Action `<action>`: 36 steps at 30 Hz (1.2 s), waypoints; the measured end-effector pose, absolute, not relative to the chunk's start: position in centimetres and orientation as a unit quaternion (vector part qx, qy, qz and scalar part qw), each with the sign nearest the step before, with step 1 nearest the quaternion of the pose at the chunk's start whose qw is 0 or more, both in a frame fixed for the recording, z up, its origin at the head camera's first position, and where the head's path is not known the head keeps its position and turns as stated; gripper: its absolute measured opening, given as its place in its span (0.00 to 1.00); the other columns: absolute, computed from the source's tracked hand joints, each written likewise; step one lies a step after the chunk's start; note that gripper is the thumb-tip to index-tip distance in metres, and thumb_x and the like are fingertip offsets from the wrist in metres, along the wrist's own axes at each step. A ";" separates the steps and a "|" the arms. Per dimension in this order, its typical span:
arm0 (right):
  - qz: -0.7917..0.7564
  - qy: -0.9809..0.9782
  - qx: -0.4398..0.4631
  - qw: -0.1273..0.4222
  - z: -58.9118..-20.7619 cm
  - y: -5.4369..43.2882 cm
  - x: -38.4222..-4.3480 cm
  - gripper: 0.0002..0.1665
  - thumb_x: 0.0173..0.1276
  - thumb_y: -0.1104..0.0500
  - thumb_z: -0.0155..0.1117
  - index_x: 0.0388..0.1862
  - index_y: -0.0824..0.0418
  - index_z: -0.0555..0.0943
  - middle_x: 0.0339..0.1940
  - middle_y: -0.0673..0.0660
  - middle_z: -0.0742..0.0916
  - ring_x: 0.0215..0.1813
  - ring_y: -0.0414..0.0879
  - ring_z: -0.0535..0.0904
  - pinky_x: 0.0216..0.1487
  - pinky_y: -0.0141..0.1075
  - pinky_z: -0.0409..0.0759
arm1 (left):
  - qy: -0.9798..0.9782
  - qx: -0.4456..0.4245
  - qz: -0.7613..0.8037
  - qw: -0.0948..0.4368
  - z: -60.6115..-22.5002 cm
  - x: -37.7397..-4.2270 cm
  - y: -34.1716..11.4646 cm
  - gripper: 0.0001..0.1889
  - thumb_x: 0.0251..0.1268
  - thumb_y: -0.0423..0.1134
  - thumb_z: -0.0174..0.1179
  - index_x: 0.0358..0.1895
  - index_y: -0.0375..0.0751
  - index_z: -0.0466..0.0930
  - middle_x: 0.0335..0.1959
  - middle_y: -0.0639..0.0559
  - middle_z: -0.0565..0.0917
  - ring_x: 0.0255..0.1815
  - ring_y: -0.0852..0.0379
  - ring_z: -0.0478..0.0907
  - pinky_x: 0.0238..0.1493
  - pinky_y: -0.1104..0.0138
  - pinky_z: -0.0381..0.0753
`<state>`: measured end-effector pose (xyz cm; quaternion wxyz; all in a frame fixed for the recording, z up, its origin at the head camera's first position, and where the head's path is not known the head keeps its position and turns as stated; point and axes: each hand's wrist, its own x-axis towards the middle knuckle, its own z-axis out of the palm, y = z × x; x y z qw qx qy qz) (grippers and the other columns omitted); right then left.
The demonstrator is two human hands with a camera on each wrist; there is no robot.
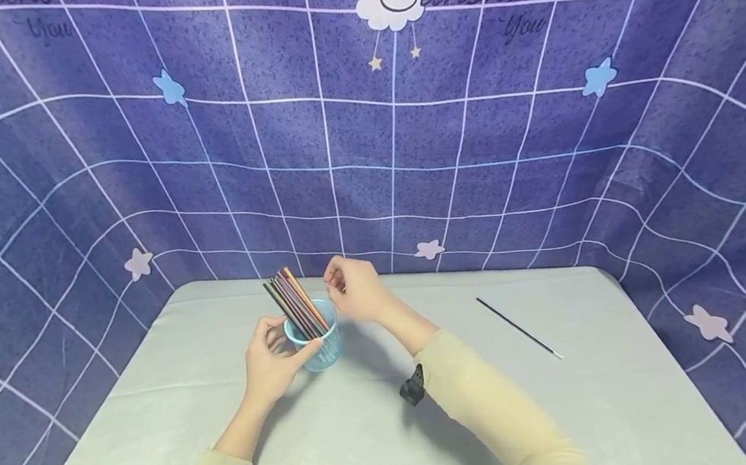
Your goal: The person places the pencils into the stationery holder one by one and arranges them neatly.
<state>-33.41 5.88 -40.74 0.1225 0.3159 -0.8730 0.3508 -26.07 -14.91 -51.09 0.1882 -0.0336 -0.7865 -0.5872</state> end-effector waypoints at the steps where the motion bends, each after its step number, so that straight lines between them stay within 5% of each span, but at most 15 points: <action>1: 0.352 -0.874 0.310 0.125 -40.6 6.3 -33.5 0.04 0.70 0.67 0.66 0.42 0.64 0.83 0.36 0.56 0.90 0.37 0.46 0.89 0.40 0.28 0.92 | -0.786 -0.032 -0.588 0.188 -51.1 -26.0 -14.9 0.36 0.49 0.42 0.87 0.59 0.39 0.74 0.60 0.39 0.88 0.61 0.38 0.87 0.58 0.45 0.93; 7: 0.363 -0.877 0.278 0.149 -40.0 9.3 -33.9 0.05 0.68 0.66 0.66 0.42 0.63 0.84 0.36 0.57 0.91 0.37 0.48 0.90 0.43 0.40 0.93 | -0.782 -0.031 -0.593 0.186 -51.1 -26.0 -14.8 0.37 0.47 0.42 0.88 0.58 0.39 0.75 0.60 0.38 0.87 0.60 0.38 0.87 0.59 0.44 0.92; 24: 0.310 -0.911 0.203 0.182 -41.1 20.1 -34.5 0.07 0.68 0.67 0.65 0.43 0.64 0.84 0.37 0.58 0.91 0.39 0.52 0.90 0.48 0.49 0.90 | -0.794 -0.029 -0.579 0.183 -51.3 -26.0 -15.1 0.37 0.48 0.42 0.87 0.59 0.40 0.74 0.60 0.39 0.88 0.62 0.38 0.87 0.61 0.45 0.91; 36: 0.275 -0.928 0.174 0.181 -42.7 25.7 -33.8 0.06 0.66 0.68 0.65 0.41 0.67 0.85 0.33 0.60 0.92 0.35 0.52 0.89 0.40 0.43 0.88 | -0.795 -0.023 -0.579 0.179 -51.0 -25.9 -15.0 0.37 0.47 0.42 0.87 0.58 0.41 0.74 0.61 0.39 0.88 0.62 0.37 0.87 0.61 0.45 0.91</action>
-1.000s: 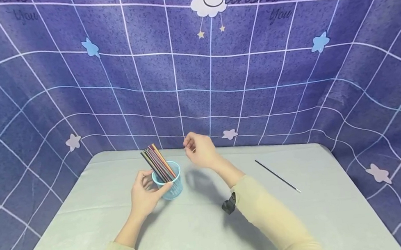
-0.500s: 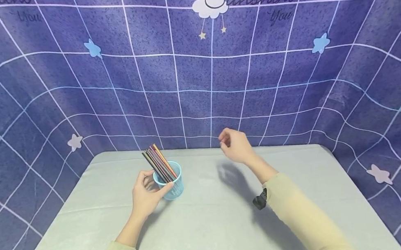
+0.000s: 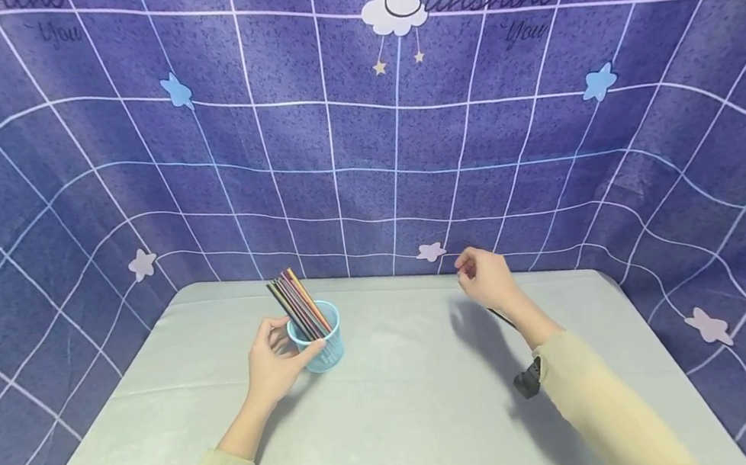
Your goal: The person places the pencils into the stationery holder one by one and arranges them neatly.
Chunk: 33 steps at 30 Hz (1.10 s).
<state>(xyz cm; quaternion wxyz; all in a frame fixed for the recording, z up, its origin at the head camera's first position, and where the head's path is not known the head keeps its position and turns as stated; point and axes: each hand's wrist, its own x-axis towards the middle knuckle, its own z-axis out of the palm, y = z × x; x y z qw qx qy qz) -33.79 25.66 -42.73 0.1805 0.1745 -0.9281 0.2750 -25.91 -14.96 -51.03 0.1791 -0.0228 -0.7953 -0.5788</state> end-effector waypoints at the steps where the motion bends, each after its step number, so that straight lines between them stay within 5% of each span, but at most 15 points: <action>1: 0.269 -0.930 0.173 0.180 -43.0 26.1 -33.7 0.06 0.66 0.68 0.65 0.41 0.67 0.85 0.32 0.60 0.92 0.35 0.52 0.89 0.40 0.43 0.87 | -0.794 -0.024 -0.580 0.179 -51.0 -25.9 -14.9 0.37 0.47 0.42 0.87 0.59 0.41 0.74 0.61 0.38 0.87 0.62 0.37 0.86 0.61 0.44 0.91; 10: 0.250 -0.948 0.139 0.139 -45.9 30.0 -33.3 0.09 0.66 0.68 0.63 0.42 0.69 0.86 0.34 0.63 0.92 0.35 0.55 0.91 0.42 0.52 0.90 | -0.792 -0.024 -0.584 0.176 -50.9 -25.8 -15.0 0.38 0.47 0.42 0.87 0.59 0.41 0.74 0.62 0.38 0.87 0.63 0.36 0.86 0.61 0.43 0.91; 33: 0.154 -0.981 0.088 0.075 -49.8 31.9 -31.1 0.03 0.60 0.66 0.68 0.33 0.66 0.86 0.26 0.57 0.89 0.31 0.53 0.84 0.40 0.53 0.89 | -0.793 -0.024 -0.584 0.175 -51.0 -25.9 -15.0 0.38 0.47 0.42 0.87 0.59 0.41 0.74 0.62 0.39 0.87 0.63 0.38 0.86 0.62 0.44 0.91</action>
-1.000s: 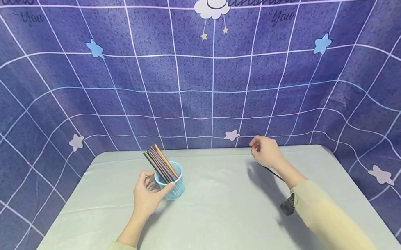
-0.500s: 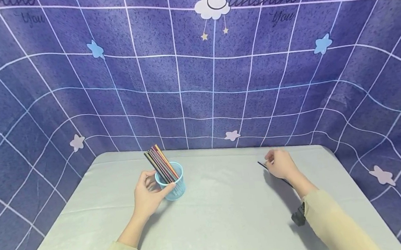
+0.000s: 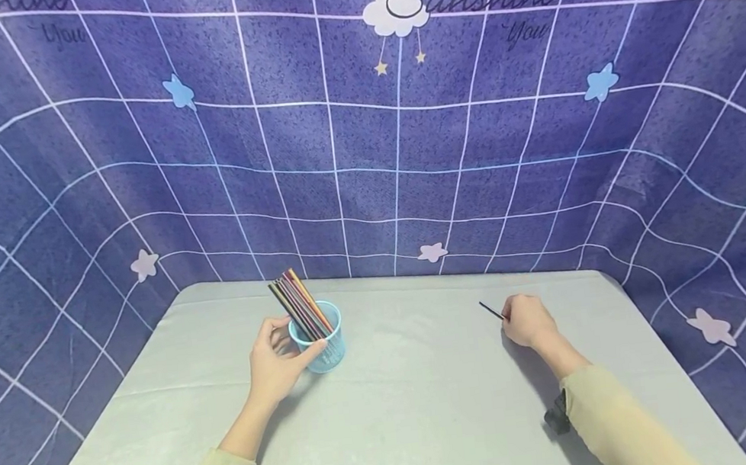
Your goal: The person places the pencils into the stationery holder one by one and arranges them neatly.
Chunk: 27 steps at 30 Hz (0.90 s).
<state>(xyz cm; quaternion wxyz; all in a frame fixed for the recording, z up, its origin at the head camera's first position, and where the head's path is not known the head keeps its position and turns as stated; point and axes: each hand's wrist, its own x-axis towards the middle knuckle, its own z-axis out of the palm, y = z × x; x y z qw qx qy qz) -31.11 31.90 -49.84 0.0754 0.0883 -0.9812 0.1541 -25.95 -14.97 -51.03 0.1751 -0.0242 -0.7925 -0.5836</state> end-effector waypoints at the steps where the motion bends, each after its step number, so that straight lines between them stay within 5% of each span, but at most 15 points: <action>1: 0.151 -0.982 0.086 0.072 -49.8 31.8 -31.1 0.03 0.60 0.66 0.68 0.33 0.66 0.86 0.27 0.58 0.89 0.31 0.53 0.84 0.40 0.53 0.89 | -0.793 -0.024 -0.583 0.175 -51.0 -25.9 -15.0 0.38 0.47 0.42 0.87 0.59 0.41 0.74 0.62 0.39 0.87 0.63 0.38 0.86 0.62 0.44 0.91; 16: 0.197 -0.965 0.125 0.117 -47.0 28.1 -31.7 0.05 0.64 0.67 0.65 0.36 0.67 0.85 0.31 0.61 0.91 0.36 0.59 0.88 0.44 0.56 0.88 | -0.792 -0.024 -0.583 0.181 -51.0 -25.9 -15.0 0.37 0.47 0.42 0.87 0.59 0.40 0.74 0.62 0.38 0.87 0.63 0.37 0.86 0.62 0.44 0.91; 27: 0.295 -0.927 0.160 0.171 -41.3 21.5 -32.1 0.04 0.66 0.66 0.63 0.40 0.65 0.82 0.32 0.59 0.90 0.35 0.51 0.87 0.40 0.45 0.88 | -0.791 -0.026 -0.584 0.183 -51.3 -26.2 -15.0 0.38 0.46 0.43 0.88 0.59 0.42 0.75 0.61 0.39 0.87 0.61 0.38 0.87 0.59 0.46 0.93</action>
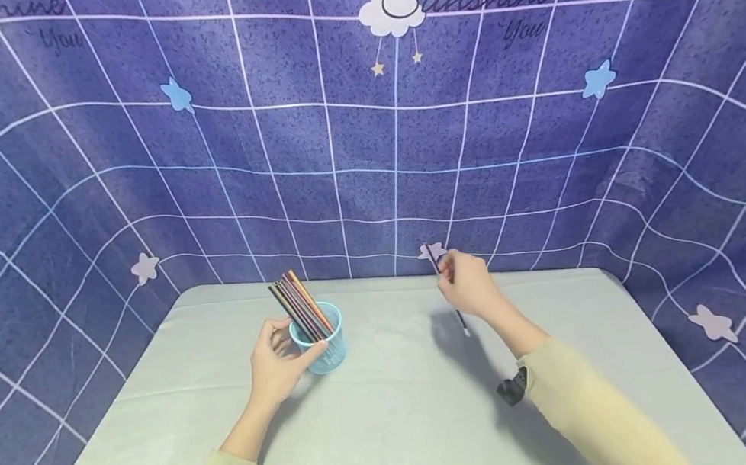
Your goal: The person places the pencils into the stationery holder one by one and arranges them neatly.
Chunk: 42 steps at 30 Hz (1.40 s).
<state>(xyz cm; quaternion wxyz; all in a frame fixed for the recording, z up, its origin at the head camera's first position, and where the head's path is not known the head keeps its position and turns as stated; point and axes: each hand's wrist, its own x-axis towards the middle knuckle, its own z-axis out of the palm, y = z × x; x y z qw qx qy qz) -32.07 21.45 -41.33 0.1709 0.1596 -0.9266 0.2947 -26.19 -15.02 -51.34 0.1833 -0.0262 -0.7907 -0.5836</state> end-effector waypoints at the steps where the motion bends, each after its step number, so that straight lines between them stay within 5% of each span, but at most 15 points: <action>1: 0.305 -0.921 0.165 0.180 -40.7 20.7 -32.0 0.05 0.65 0.66 0.63 0.40 0.64 0.81 0.31 0.59 0.90 0.34 0.51 0.87 0.41 0.44 0.87 | -0.791 -0.026 -0.583 0.183 -51.3 -26.2 -15.0 0.38 0.46 0.43 0.88 0.59 0.42 0.75 0.61 0.39 0.87 0.61 0.38 0.87 0.59 0.46 0.93; 11: 0.454 -0.828 0.252 0.212 -36.8 13.0 -31.3 0.07 0.66 0.68 0.64 0.40 0.62 0.75 0.37 0.59 0.88 0.42 0.53 0.90 0.49 0.39 0.96 | -0.792 -0.030 -0.581 0.186 -51.0 -26.0 -15.0 0.37 0.47 0.42 0.88 0.59 0.40 0.74 0.62 0.39 0.87 0.62 0.38 0.87 0.59 0.44 0.92; 20: 0.470 -0.799 0.336 0.167 -37.5 8.2 -31.1 0.08 0.70 0.70 0.65 0.42 0.64 0.75 0.41 0.61 0.88 0.50 0.55 0.92 0.49 0.31 0.94 | -0.795 -0.033 -0.575 0.190 -51.2 -26.2 -15.0 0.38 0.47 0.44 0.88 0.59 0.41 0.75 0.62 0.39 0.87 0.62 0.38 0.87 0.58 0.45 0.92; 30: 0.360 -0.842 0.384 0.117 -40.0 5.4 -31.5 0.05 0.74 0.68 0.64 0.43 0.64 0.76 0.39 0.59 0.89 0.42 0.49 0.91 0.41 0.21 0.89 | -0.790 -0.036 -0.581 0.194 -51.3 -26.3 -15.0 0.37 0.47 0.43 0.88 0.58 0.40 0.75 0.60 0.39 0.88 0.60 0.39 0.88 0.56 0.45 0.93; 42: 0.275 -0.873 0.383 0.125 -41.3 3.6 -32.3 0.05 0.74 0.68 0.64 0.42 0.63 0.76 0.35 0.57 0.89 0.36 0.44 0.86 0.36 0.24 0.86 | -0.794 -0.033 -0.577 0.185 -51.1 -26.1 -15.0 0.37 0.48 0.43 0.87 0.59 0.41 0.74 0.63 0.41 0.87 0.63 0.39 0.86 0.58 0.44 0.93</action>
